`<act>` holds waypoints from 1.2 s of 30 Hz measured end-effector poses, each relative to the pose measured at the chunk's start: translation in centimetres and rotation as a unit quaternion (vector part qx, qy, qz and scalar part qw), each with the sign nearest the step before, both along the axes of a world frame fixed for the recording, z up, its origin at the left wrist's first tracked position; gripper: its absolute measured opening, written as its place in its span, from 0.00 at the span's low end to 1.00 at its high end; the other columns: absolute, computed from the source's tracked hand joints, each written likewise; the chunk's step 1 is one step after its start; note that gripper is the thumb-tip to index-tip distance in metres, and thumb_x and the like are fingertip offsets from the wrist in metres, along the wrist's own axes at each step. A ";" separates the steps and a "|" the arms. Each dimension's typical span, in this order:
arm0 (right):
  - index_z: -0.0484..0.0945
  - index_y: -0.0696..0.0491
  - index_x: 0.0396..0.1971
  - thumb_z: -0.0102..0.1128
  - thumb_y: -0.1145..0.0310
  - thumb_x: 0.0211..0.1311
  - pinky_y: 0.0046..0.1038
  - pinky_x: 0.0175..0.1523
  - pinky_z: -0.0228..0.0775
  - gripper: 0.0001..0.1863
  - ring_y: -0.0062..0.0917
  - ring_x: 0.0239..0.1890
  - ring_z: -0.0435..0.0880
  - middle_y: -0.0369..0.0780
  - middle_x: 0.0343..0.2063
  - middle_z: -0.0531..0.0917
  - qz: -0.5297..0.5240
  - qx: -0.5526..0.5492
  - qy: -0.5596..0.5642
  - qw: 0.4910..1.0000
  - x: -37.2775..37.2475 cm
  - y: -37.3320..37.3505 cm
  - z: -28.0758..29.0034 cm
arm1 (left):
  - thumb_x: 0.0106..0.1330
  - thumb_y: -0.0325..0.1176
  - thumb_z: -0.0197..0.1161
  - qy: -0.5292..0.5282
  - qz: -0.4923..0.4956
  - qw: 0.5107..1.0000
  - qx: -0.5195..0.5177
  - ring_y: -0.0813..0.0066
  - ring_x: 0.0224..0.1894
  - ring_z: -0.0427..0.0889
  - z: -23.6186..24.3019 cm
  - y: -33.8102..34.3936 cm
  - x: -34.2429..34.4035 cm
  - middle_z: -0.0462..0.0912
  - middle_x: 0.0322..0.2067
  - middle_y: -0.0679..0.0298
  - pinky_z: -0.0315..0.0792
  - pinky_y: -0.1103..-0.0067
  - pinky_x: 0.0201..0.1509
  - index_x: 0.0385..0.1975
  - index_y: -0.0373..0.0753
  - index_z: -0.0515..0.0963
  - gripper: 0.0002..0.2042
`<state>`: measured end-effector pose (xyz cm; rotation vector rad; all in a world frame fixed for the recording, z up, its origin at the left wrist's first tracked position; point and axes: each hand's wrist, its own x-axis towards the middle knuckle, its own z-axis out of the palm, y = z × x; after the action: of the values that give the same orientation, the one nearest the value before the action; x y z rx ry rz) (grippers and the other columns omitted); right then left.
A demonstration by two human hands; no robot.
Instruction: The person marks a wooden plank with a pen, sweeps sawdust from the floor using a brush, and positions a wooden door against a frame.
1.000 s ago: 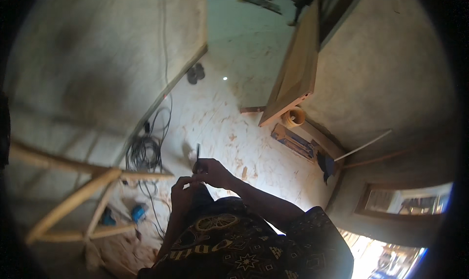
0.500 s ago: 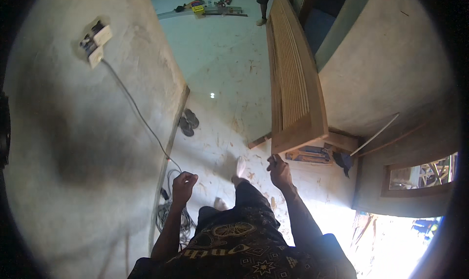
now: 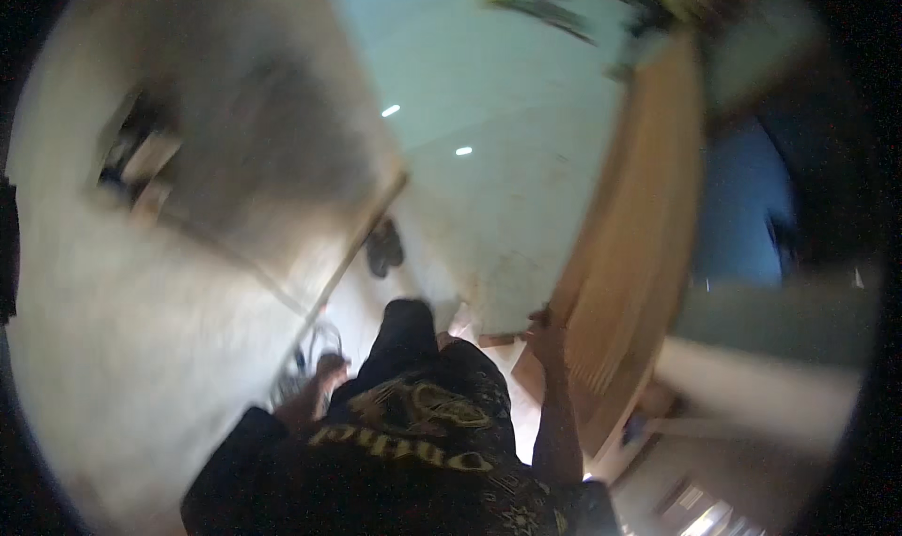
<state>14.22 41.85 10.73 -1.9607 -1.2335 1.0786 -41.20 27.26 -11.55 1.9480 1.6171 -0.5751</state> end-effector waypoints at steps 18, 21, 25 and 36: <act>0.76 0.57 0.27 0.59 0.64 0.62 0.27 0.21 0.55 0.11 0.20 0.14 0.62 0.35 0.14 0.68 0.309 -0.354 -0.124 0.874 13.1 48.0 -4.0 | 0.56 0.39 0.64 -0.322 0.614 0.704 0.158 0.50 0.48 0.81 13.7 46.2 24.2 0.83 0.45 0.49 0.75 0.61 0.54 0.32 0.37 0.84 0.12; 0.78 0.58 0.28 0.60 0.64 0.61 0.26 0.19 0.54 0.11 0.20 0.13 0.64 0.35 0.13 0.69 0.285 -0.356 -0.084 0.886 9.6 58.2 -3.6 | 0.54 0.39 0.67 -0.339 0.683 0.598 0.246 0.54 0.42 0.83 12.5 43.9 22.6 0.84 0.38 0.51 0.76 0.63 0.50 0.29 0.37 0.83 0.11; 0.78 0.55 0.32 0.57 0.67 0.62 0.25 0.14 0.52 0.07 0.18 0.11 0.66 0.35 0.15 0.74 0.326 -0.345 -0.105 0.874 4.8 68.9 -6.5 | 0.51 0.48 0.71 -0.184 0.793 0.505 0.286 0.55 0.40 0.84 12.8 37.7 27.9 0.85 0.33 0.50 0.77 0.65 0.46 0.29 0.36 0.83 0.19; 0.79 0.57 0.33 0.54 0.59 0.66 0.31 0.20 0.66 0.15 0.24 0.18 0.74 0.38 0.20 0.76 0.773 -0.220 -0.264 0.533 -23.8 55.1 -12.2 | 0.60 0.39 0.64 -0.092 0.989 -0.061 0.099 0.61 0.41 0.85 9.5 16.1 55.8 0.85 0.40 0.52 0.76 0.67 0.45 0.47 0.33 0.81 0.19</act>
<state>-9.56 96.98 -1.52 -0.9242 -3.6266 1.5689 14.64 43.32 -2.08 -1.6714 1.9073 1.1450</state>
